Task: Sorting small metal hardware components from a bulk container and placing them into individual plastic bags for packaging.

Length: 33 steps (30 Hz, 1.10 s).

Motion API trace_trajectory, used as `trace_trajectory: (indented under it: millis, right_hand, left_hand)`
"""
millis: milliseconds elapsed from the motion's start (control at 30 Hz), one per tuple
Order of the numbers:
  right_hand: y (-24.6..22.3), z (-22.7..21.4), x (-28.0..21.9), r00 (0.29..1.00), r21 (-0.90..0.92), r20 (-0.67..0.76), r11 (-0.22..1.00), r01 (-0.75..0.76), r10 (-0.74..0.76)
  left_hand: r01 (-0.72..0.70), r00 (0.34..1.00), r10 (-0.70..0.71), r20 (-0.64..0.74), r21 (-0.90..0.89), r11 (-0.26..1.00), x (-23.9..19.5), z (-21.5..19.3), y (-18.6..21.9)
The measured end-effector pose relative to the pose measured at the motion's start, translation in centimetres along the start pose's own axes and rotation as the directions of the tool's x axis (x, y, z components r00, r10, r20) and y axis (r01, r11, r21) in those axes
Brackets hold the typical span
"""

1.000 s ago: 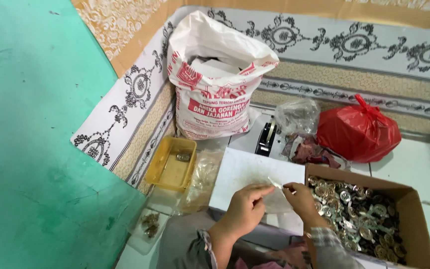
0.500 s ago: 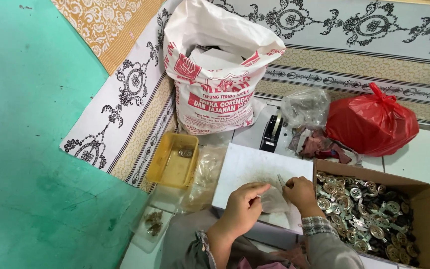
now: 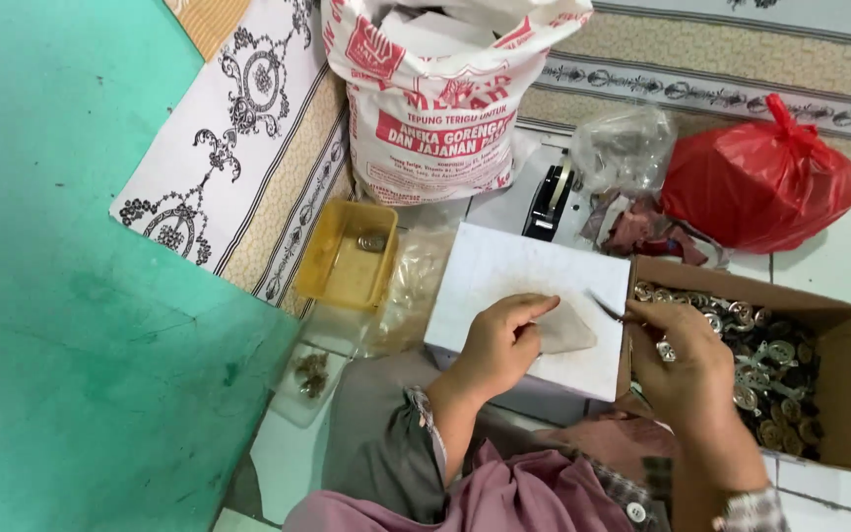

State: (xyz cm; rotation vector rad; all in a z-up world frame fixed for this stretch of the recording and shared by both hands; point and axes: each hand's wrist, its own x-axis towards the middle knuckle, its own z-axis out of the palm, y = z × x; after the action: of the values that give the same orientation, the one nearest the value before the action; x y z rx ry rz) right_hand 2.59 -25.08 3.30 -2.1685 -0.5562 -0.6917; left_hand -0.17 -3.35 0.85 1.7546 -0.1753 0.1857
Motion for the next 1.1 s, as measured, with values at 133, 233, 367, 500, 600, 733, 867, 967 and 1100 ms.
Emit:
trace_trajectory:
  millis: [133, 233, 367, 500, 600, 733, 867, 967, 1100]
  right_hand:
    - [-5.6, -1.3, 1.9, 0.935, -0.247, 0.256, 0.918, 0.309, -0.246]
    - [-6.0, 0.9, 2.1, 0.872, -0.289, 0.343, 0.844, 0.453, -0.350]
    - [-4.8, 2.7, 1.8, 0.890, -0.227, 0.282, 0.877, 0.424, -0.357]
    - [-3.7, 1.2, 0.5, 0.890, 0.027, 0.443, 0.994, 0.104, -0.105]
    - [-3.8, 1.5, 0.2, 0.811, -0.073, 0.585, 0.994, 0.077, -0.020]
    - [-2.5, 1.2, 0.2, 0.861, -0.045, 0.485, 0.979, 0.197, -0.151]
    - [-4.1, 0.0, 0.6, 0.929, -0.029, 0.361, 0.995, 0.098, -0.081]
    - [-5.3, 0.0, 0.3, 0.922, 0.029, 0.387, 0.999, -0.046, 0.031]
    - [-3.8, 0.0, -0.7, 0.921, 0.112, 0.386, 0.989, -0.098, 0.047]
  left_hand:
    - [0.021, 1.000, -0.022, -0.010, -0.019, 1.000, -1.0, 0.5, 1.0]
    - [0.027, 0.999, -0.028, -0.018, -0.038, 0.999, -1.5, 0.3, 1.7]
    - [0.029, 0.999, -0.029, -0.033, -0.003, 1.000, -1.9, -0.7, 1.8]
    - [-0.011, 0.999, 0.011, -0.045, -0.016, 1.000, -2.5, -1.4, 0.6]
    - [-0.052, 0.998, 0.051, -0.031, -0.030, 0.998, -2.0, -1.2, -0.3]
    - [-0.098, 0.995, 0.098, -0.004, -0.052, 0.994, -1.7, -1.7, 2.8]
    - [-0.208, 0.978, 0.207, -0.021, -0.042, 0.977, -1.7, -2.5, 4.5]
    - [-0.244, 0.970, 0.244, -0.002, -0.017, 0.970, -1.9, -2.9, 4.1]
    - [-0.174, 0.984, 0.176, 0.002, -0.137, 0.975, -2.3, -2.9, 3.1]
